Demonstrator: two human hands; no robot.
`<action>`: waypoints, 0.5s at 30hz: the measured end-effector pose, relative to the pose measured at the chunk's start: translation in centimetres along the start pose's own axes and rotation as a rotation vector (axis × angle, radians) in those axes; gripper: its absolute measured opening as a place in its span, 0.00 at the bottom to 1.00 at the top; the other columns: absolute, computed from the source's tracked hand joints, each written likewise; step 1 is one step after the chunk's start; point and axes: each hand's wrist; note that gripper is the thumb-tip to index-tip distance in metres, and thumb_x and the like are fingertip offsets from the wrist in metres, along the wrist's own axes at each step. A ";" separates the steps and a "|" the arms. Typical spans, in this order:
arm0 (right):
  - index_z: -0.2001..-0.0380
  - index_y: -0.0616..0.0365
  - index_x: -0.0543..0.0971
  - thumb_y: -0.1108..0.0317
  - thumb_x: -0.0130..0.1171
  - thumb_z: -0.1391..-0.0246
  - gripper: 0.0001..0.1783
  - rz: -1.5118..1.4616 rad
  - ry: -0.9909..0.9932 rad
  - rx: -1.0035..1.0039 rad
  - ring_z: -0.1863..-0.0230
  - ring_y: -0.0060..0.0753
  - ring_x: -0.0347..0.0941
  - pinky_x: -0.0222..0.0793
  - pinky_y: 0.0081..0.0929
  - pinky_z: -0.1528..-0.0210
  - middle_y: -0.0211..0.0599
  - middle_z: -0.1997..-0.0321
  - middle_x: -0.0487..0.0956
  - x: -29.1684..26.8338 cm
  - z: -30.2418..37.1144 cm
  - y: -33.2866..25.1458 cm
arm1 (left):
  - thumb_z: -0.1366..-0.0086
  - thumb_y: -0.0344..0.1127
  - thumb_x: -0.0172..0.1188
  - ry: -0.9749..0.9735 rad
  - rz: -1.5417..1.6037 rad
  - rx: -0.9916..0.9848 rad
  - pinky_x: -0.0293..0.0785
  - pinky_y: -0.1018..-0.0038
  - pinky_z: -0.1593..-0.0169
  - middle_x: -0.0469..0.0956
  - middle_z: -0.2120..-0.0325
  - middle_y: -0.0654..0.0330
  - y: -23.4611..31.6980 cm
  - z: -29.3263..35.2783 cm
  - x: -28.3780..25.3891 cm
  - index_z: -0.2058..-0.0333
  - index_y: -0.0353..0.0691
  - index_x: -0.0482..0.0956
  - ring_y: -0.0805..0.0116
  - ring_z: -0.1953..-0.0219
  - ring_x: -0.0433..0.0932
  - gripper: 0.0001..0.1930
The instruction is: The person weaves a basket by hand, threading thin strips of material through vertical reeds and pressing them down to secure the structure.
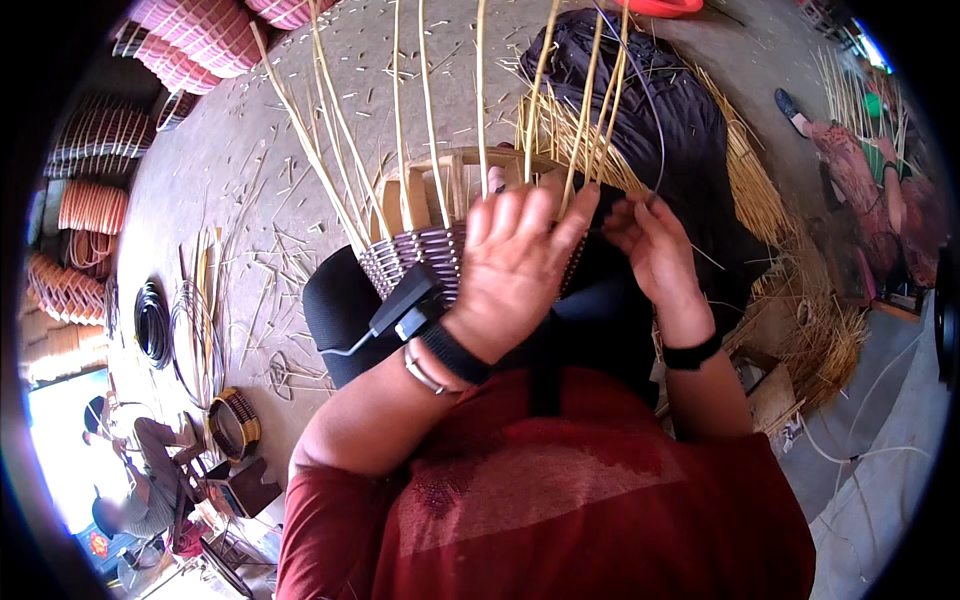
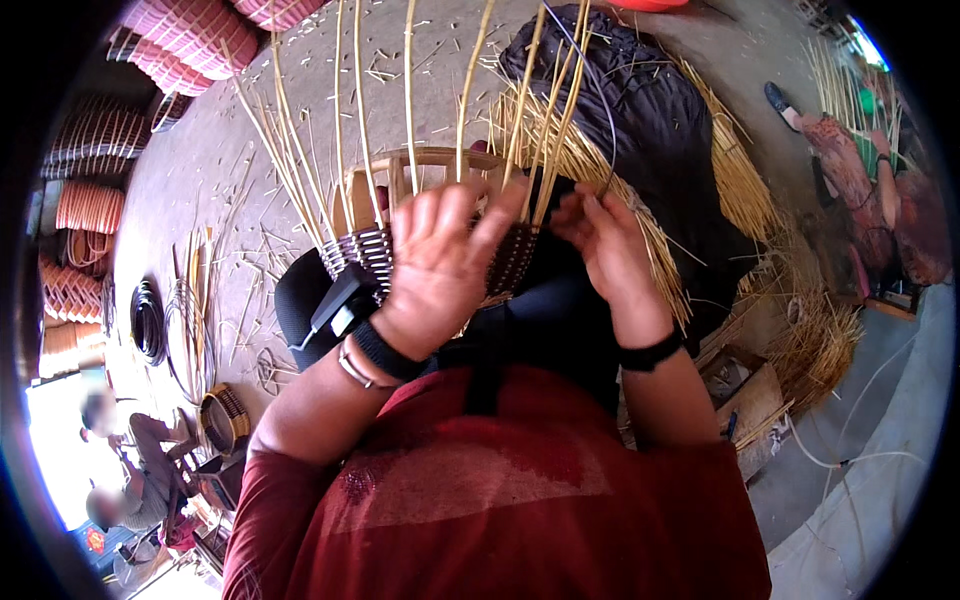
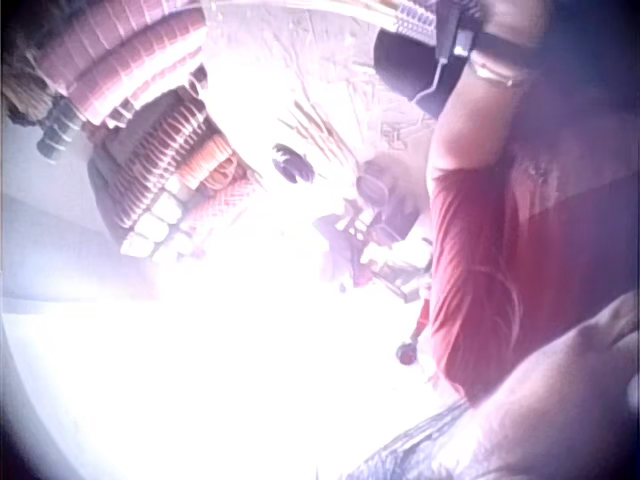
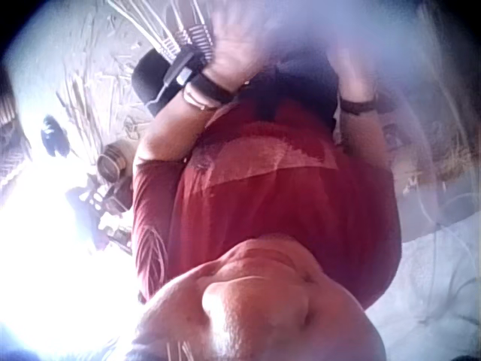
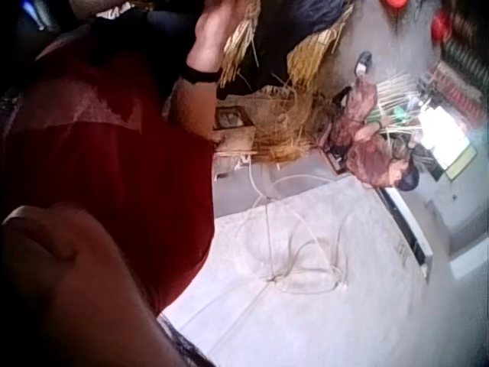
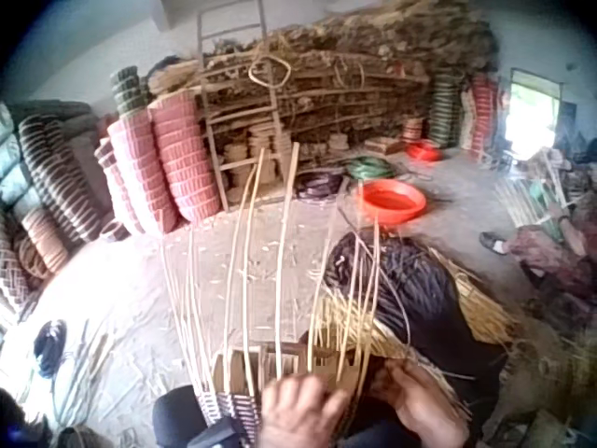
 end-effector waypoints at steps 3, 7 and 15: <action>0.39 0.58 0.74 0.68 0.52 0.28 0.18 0.293 -0.082 -0.447 0.50 0.29 0.78 0.73 0.32 0.42 0.33 0.47 0.79 3.4 -4.9 -0.5 | 0.40 0.33 0.57 -0.151 -0.069 0.014 0.68 0.63 0.51 0.71 0.58 0.60 1.4 -0.8 2.4 0.48 0.40 0.77 0.61 0.53 0.73 0.20; 0.33 0.58 0.71 0.76 0.59 0.38 0.29 1.023 -0.125 -0.886 0.45 0.27 0.76 0.72 0.25 0.43 0.40 0.45 0.79 5.6 -11.0 0.6 | 0.38 0.38 0.56 -0.143 -0.218 0.056 0.65 0.64 0.51 0.72 0.62 0.62 1.0 -1.1 3.1 0.64 0.46 0.85 0.64 0.55 0.71 0.10; 0.39 0.56 0.74 0.58 0.52 0.27 0.20 -0.122 0.124 -0.059 0.77 0.16 0.62 0.55 0.15 0.77 0.22 0.72 0.68 2.8 -1.2 -1.4 | 0.42 0.43 0.65 -0.076 -0.066 0.070 0.73 0.63 0.49 0.74 0.58 0.62 -0.3 -1.1 3.4 0.63 0.44 0.84 0.62 0.52 0.75 0.12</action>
Point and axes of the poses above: each hand's wrist, its own z-axis away from the middle knuckle, its own x-axis out of the palm, y = z × x
